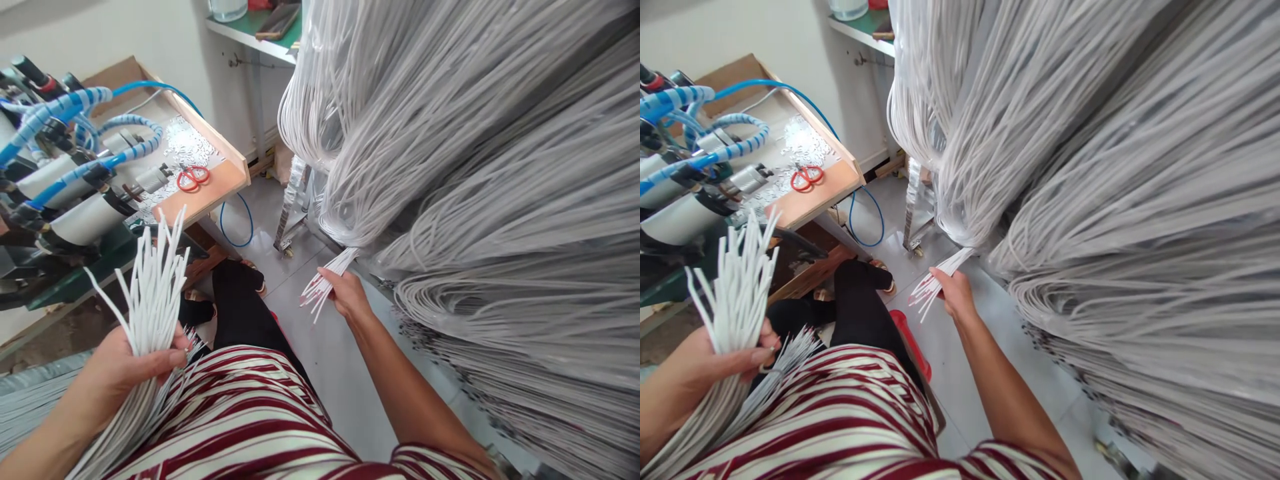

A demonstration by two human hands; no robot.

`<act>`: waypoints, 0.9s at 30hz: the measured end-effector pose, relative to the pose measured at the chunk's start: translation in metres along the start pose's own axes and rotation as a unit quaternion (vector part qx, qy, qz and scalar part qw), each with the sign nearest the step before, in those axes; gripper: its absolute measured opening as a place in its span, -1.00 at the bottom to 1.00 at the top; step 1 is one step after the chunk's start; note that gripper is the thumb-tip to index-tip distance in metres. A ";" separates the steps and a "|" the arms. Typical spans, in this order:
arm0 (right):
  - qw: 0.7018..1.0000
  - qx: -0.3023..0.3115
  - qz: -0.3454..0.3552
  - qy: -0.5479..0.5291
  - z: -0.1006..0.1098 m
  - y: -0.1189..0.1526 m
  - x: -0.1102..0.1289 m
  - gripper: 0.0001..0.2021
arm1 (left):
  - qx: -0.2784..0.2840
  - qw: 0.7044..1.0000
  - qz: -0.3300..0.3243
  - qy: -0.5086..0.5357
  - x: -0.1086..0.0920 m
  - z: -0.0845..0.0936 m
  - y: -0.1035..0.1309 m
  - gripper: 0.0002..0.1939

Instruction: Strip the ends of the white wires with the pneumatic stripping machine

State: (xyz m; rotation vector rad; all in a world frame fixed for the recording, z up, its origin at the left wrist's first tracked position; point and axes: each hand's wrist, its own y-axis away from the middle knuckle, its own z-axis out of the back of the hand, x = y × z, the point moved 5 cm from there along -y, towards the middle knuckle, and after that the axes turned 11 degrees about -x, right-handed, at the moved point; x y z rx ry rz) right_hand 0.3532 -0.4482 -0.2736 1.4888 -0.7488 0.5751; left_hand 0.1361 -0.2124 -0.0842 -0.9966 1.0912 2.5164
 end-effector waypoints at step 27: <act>0.989 0.095 -0.055 -0.096 -0.017 0.079 0.006 -0.70 | 0.174 0.985 -0.012 0.020 -0.027 -0.056 0.017 -0.83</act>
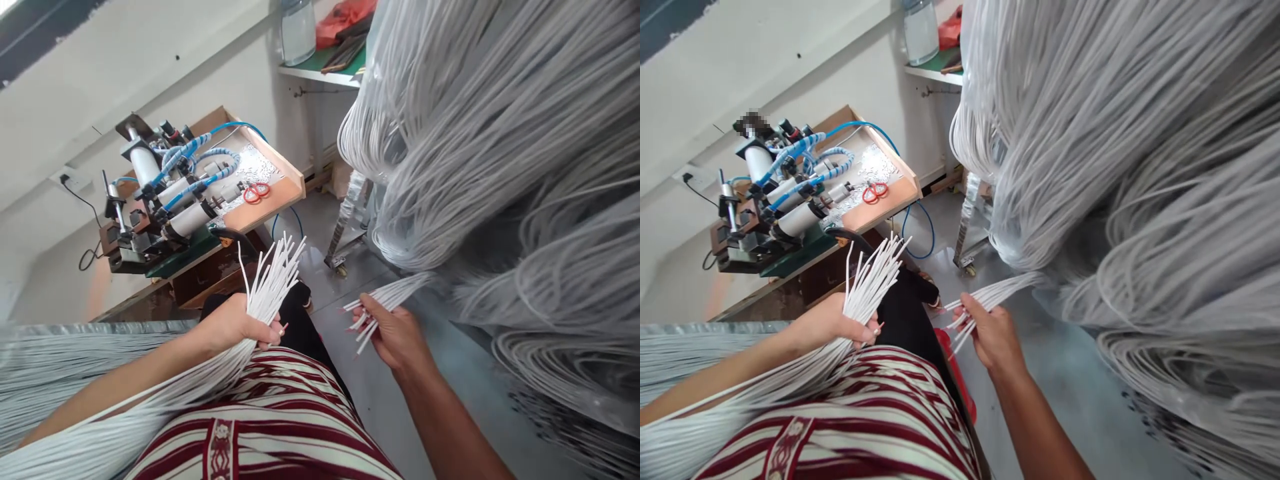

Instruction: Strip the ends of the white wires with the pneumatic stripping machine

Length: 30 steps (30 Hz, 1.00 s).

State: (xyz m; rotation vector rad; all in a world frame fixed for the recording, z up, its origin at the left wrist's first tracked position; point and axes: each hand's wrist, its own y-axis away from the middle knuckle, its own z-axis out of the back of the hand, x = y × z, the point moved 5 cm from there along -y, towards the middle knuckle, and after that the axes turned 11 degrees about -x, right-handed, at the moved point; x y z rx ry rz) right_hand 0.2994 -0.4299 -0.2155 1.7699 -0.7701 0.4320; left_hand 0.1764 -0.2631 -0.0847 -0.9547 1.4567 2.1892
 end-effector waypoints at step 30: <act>0.984 0.146 0.099 -0.025 -0.025 0.041 -0.003 -0.80 | 0.036 0.998 0.036 -0.032 -0.003 -0.055 0.001 -0.87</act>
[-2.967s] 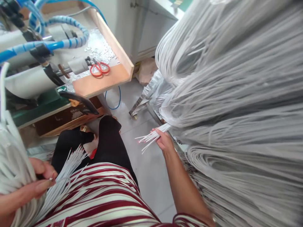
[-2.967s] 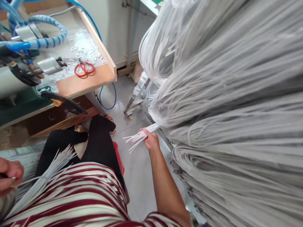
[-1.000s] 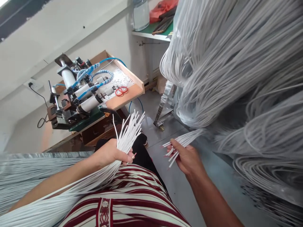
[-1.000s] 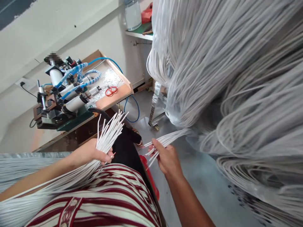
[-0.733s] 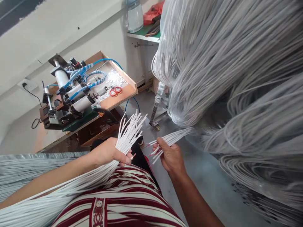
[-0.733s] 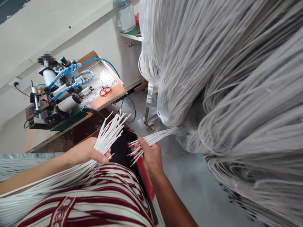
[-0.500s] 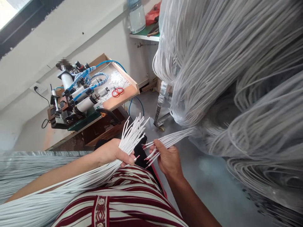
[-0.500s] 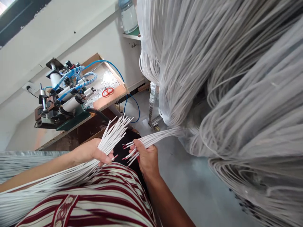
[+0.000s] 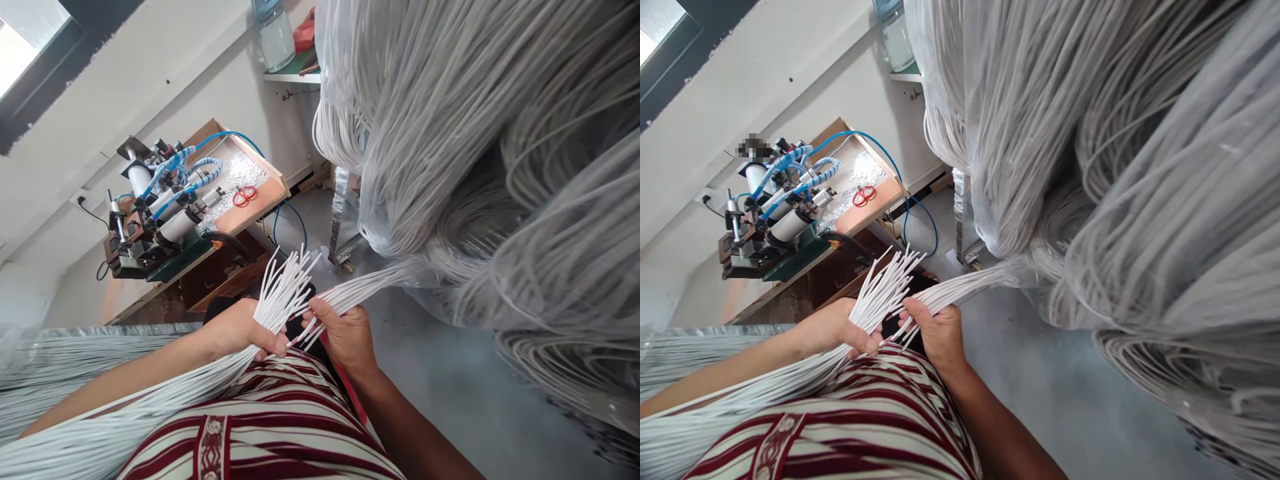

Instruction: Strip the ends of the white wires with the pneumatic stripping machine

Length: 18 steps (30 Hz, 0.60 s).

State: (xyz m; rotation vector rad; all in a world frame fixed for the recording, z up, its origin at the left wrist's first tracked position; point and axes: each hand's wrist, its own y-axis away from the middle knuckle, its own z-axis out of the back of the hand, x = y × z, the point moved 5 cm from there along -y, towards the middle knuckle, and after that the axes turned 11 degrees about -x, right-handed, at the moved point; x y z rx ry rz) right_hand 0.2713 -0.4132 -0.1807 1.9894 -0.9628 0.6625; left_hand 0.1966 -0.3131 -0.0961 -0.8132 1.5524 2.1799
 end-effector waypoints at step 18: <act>1.000 -0.025 -0.001 0.009 0.000 0.001 0.001 -0.77 | -0.007 1.000 -0.001 -0.006 0.007 0.006 -0.002 -0.87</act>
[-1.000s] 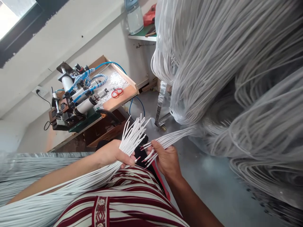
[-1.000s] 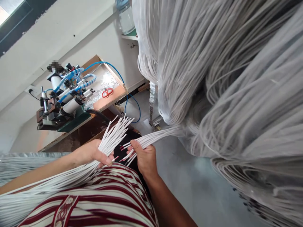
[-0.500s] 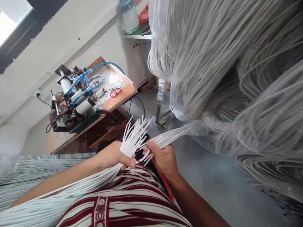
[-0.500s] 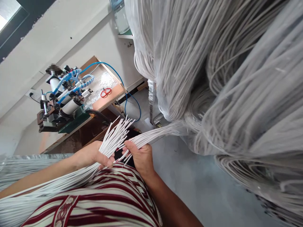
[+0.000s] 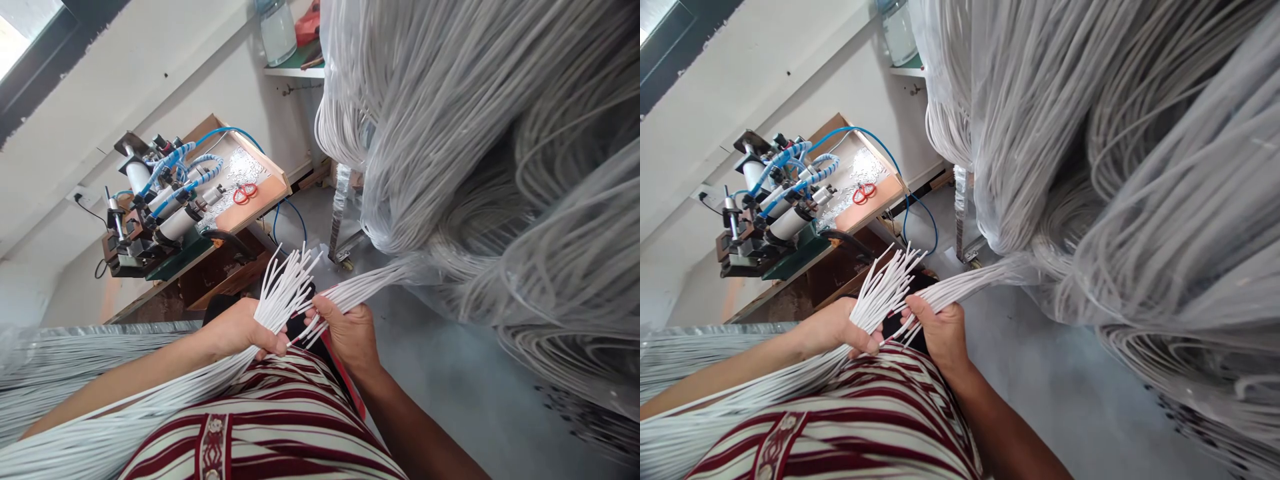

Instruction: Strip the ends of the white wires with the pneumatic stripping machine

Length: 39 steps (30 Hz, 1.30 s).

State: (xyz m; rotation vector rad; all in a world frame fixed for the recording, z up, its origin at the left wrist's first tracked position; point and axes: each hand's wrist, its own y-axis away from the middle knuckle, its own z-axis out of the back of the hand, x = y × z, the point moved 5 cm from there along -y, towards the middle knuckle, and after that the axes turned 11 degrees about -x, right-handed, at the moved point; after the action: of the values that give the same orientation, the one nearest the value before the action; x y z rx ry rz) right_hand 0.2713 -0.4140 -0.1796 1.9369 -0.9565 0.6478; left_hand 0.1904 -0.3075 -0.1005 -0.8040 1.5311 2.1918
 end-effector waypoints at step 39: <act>0.994 -0.058 0.070 0.056 0.003 -0.021 -0.018 -0.68 | -0.050 0.998 -0.022 -0.022 0.011 0.011 -0.006 -0.87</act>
State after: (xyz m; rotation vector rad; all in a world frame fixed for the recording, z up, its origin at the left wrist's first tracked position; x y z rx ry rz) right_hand 0.2782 -0.4034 -0.2041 1.7255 -1.0426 0.7568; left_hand 0.1826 -0.2955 -0.1086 -0.8054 1.3791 2.2539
